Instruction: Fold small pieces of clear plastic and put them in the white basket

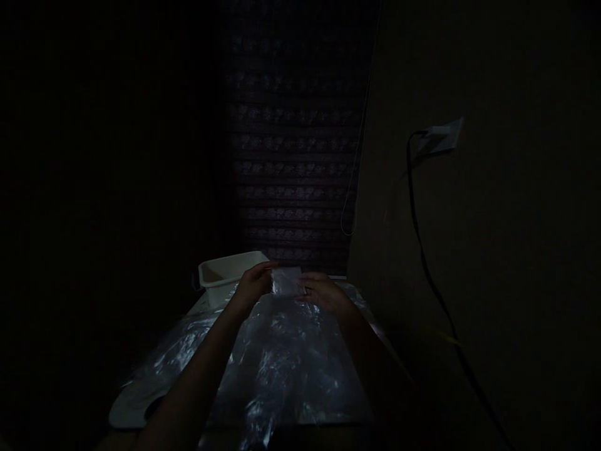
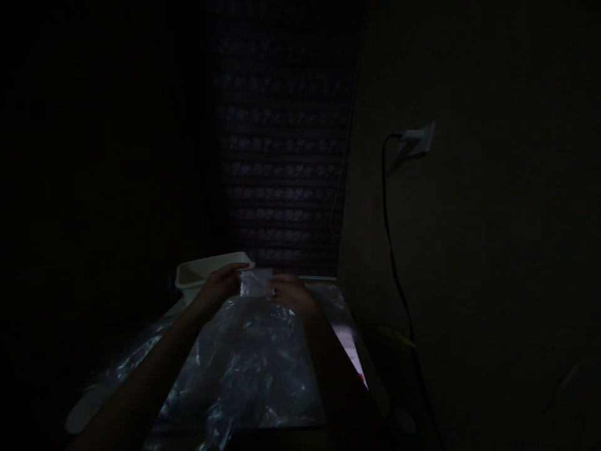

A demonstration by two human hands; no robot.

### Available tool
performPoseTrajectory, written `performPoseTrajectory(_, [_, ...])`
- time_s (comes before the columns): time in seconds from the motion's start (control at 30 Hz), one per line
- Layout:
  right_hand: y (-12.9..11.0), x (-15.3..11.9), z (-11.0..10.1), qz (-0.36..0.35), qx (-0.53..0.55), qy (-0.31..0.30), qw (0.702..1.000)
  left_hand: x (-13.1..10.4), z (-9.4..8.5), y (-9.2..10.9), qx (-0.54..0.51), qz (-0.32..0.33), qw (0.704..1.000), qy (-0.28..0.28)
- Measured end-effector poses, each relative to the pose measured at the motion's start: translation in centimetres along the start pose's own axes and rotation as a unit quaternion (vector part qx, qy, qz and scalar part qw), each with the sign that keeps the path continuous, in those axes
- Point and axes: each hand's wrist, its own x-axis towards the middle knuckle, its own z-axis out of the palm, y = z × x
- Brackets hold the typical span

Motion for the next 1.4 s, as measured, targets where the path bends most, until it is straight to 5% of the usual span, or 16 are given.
performPoseTrajectory(0.17, [-0.1,0.2,0.2,-0.007,0.033,0.043,0.999,0.0,0.0,-0.3,-0.081,-0.072,0.994,-0.007])
performPoseTrajectory(0.47, [-0.2,0.7,0.9,-0.049,0.005,0.104,0.993,-0.1,0.3,-1.1,-0.062,-0.103,0.991,-0.052])
performPoseTrajectory(0.73, [-1.2,-0.1,0.9,-0.02,-0.082,0.066,0.994,0.0,-0.1,-1.0,0.027,-0.092,0.994,-0.061])
performPoseTrajectory(1.07, [0.2,0.5,2.2,0.026,0.106,0.065,0.992,0.2,1.1,-1.8,-0.003,0.022,0.996,0.084])
performPoseTrajectory(1.2, [0.5,1.1,2.8,-0.023,0.16,0.097,0.982,0.3,1.2,-2.1,-0.018,0.007,0.997,0.074])
performPoseTrajectory(1.4, [1.1,1.5,2.0,-0.036,0.085,0.08,0.993,0.2,0.4,-1.7,0.007,-0.045,0.998,0.046])
